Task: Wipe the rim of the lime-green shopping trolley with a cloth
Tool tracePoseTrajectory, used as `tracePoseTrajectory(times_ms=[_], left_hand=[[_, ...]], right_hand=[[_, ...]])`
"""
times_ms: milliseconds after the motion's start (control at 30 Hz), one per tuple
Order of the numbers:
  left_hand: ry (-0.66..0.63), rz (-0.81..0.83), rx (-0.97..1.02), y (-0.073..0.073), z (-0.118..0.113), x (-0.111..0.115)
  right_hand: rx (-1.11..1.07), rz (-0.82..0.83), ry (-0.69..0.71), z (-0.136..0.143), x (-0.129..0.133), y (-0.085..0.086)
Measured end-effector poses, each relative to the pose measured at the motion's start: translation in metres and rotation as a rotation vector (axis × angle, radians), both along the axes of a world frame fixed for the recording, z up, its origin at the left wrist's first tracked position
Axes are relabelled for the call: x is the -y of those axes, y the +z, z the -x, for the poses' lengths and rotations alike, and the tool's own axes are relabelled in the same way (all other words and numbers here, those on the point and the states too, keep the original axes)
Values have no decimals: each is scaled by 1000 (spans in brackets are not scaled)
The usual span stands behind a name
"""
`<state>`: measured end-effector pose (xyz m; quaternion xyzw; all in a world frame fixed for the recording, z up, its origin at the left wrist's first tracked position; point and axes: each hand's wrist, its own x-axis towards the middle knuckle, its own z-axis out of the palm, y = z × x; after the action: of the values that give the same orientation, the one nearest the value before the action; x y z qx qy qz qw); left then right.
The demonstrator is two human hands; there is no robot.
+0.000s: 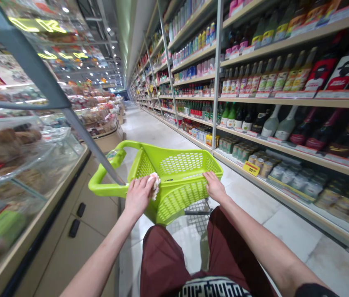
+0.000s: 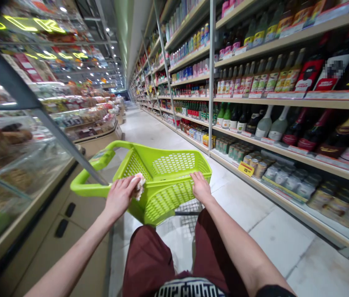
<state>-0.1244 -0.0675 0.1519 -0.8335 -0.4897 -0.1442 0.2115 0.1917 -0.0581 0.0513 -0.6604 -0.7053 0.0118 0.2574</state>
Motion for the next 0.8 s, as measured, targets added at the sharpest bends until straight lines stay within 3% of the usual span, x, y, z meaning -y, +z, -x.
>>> tracePoseTrajectory(times_ms=[100, 200, 333, 500, 600, 667, 800], left_hand=[[17, -19, 46, -1, 3, 11], [-1, 14, 62, -7, -12, 15], [-76, 109, 60, -11, -37, 12], [-106, 152, 65, -10, -43, 6], [-102, 148, 130, -13, -45, 4], [-86, 170, 183, -15, -47, 3], [-8, 155, 164, -14, -35, 0]], right_hand=[[12, 3, -13, 7, 11, 1], [33, 26, -53, 14, 20, 7], [52, 44, -61, 15, 29, 16], [46, 50, -65, 23, 39, 27], [5, -75, 21, 60, 45, 43], [-34, -177, 229, 95, 46, 55], [-140, -173, 380, 154, 37, 68]])
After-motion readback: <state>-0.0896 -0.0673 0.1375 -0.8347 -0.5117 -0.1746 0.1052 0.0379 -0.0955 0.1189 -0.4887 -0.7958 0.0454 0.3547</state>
